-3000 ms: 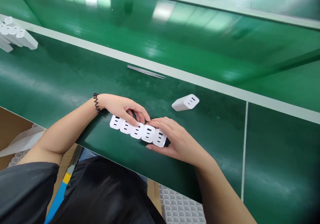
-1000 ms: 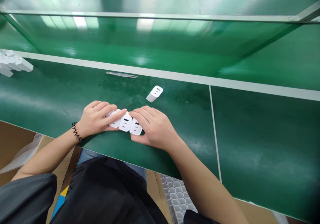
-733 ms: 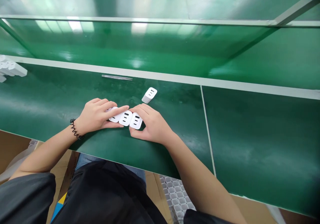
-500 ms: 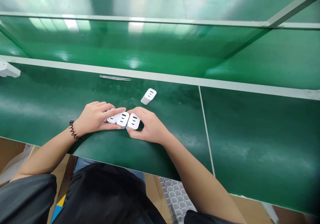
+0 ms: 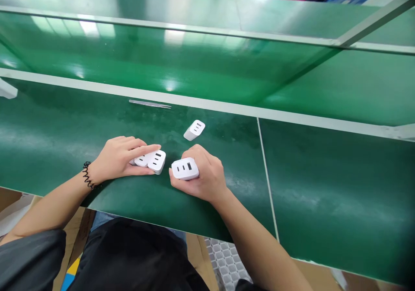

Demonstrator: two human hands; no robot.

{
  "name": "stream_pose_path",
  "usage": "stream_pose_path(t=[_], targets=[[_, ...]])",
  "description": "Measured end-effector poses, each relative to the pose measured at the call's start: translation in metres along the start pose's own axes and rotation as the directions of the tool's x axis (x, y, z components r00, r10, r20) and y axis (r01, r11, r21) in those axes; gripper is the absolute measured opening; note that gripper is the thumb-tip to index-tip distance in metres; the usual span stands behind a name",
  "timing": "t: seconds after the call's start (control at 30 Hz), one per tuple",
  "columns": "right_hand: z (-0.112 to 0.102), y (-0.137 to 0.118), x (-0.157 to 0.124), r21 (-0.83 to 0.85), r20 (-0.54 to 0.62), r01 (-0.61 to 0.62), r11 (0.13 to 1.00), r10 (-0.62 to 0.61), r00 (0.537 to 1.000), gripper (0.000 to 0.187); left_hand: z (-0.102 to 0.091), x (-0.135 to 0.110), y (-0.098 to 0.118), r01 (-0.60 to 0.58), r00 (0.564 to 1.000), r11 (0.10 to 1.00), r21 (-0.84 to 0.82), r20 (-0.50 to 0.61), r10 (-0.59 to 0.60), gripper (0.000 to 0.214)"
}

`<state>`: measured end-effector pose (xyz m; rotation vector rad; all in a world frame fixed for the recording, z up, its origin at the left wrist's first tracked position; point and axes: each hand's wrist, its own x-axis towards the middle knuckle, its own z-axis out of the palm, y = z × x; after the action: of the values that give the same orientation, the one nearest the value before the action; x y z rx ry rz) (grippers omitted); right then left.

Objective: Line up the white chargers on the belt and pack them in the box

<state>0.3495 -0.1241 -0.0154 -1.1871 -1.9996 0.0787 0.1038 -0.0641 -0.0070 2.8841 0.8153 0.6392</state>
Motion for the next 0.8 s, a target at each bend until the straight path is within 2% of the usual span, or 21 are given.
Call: stream_pose_path(t=[0.27,0.33,0.4,0.5,0.63,0.8], targets=[[-0.0027,-0.0006,0.0021,0.103,-0.019,-0.045,0.994,0.047,0.999,0.026,0.002,-0.0007,0.0011,-0.034,0.999,0.999,0.02,0.02,0.033,0.052],[-0.0025,0.0008,0.0034,0.197,-0.006,-0.049,0.979,0.051,0.999,0.027,0.0017,-0.001,0.0012,-0.027,0.999,0.999,0.021,0.027,0.027,0.051],[-0.0023,0.0024,0.0048,0.366,0.029,-0.055,0.929,0.047,0.998,0.028,0.0016,-0.0013,0.0013,-0.02,0.999,1.0,0.019,0.028,0.019,0.051],[-0.0018,0.0046,0.0057,0.579,0.123,-0.099,0.809,0.034,0.992,0.034,0.0018,-0.0015,0.0012,-0.02,1.0,1.0,0.019,0.018,0.019,0.05],[-0.0009,0.0056,0.0041,0.689,0.209,-0.17,0.704,0.031,0.977,0.034,0.0024,-0.0014,0.0005,-0.024,1.0,0.999,0.026,-0.001,0.024,0.05],[-0.0015,0.0041,0.0034,0.762,0.202,-0.171,0.625,0.022,0.979,0.036,0.0025,-0.0011,-0.0002,-0.033,0.999,0.999,0.023,-0.014,0.034,0.049]])
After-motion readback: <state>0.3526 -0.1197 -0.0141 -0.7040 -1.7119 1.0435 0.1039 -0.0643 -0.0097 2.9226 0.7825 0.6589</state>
